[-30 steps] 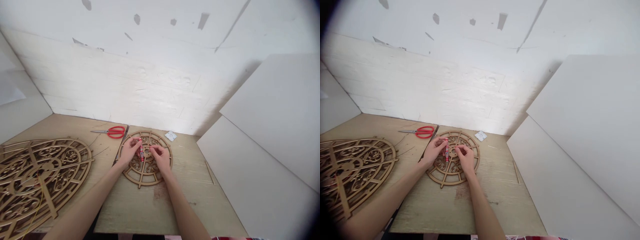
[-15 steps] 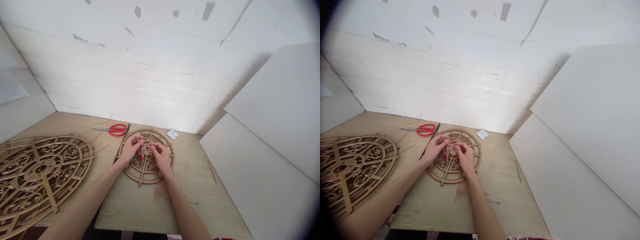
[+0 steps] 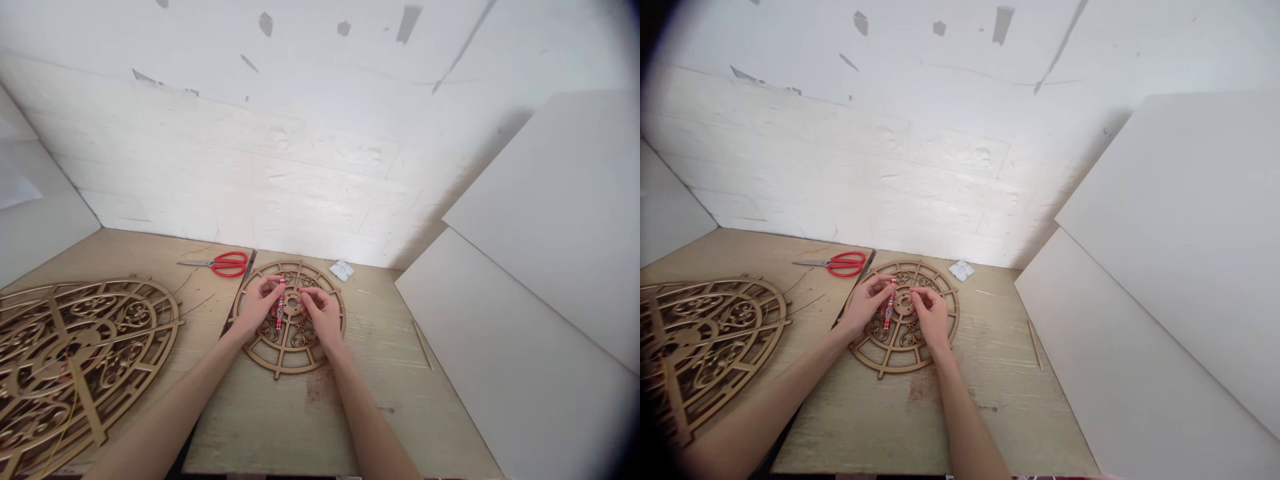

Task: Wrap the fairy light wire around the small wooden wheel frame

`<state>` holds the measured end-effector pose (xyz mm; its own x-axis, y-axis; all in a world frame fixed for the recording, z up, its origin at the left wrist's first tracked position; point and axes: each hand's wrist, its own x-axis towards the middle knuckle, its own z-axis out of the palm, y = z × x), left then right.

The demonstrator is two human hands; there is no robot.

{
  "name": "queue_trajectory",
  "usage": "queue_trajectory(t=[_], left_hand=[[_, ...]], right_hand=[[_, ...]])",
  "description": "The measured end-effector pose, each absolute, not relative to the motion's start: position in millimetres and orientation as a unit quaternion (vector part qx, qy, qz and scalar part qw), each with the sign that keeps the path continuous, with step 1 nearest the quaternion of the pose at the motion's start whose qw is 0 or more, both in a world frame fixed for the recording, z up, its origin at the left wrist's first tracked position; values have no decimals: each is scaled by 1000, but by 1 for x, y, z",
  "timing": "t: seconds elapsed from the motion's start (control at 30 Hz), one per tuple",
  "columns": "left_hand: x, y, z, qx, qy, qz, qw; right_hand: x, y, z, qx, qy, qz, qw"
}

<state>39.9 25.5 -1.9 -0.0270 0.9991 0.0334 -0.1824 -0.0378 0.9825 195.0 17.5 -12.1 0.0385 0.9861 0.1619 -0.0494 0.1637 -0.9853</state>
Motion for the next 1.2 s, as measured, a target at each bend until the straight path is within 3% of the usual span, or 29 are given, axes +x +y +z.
queue_trajectory(t=[0.73,0.93,1.2], left_hand=[[43,25,-3,479,444,551,520],[37,26,-3,396,442,575,563],[31,30,-4,308,432,606,593]], right_hand=[[200,17,-7,-469,-509,456,559],[202,15,-5,-467,-521,447,557],[217,13,2,-483,-485,388,617]])
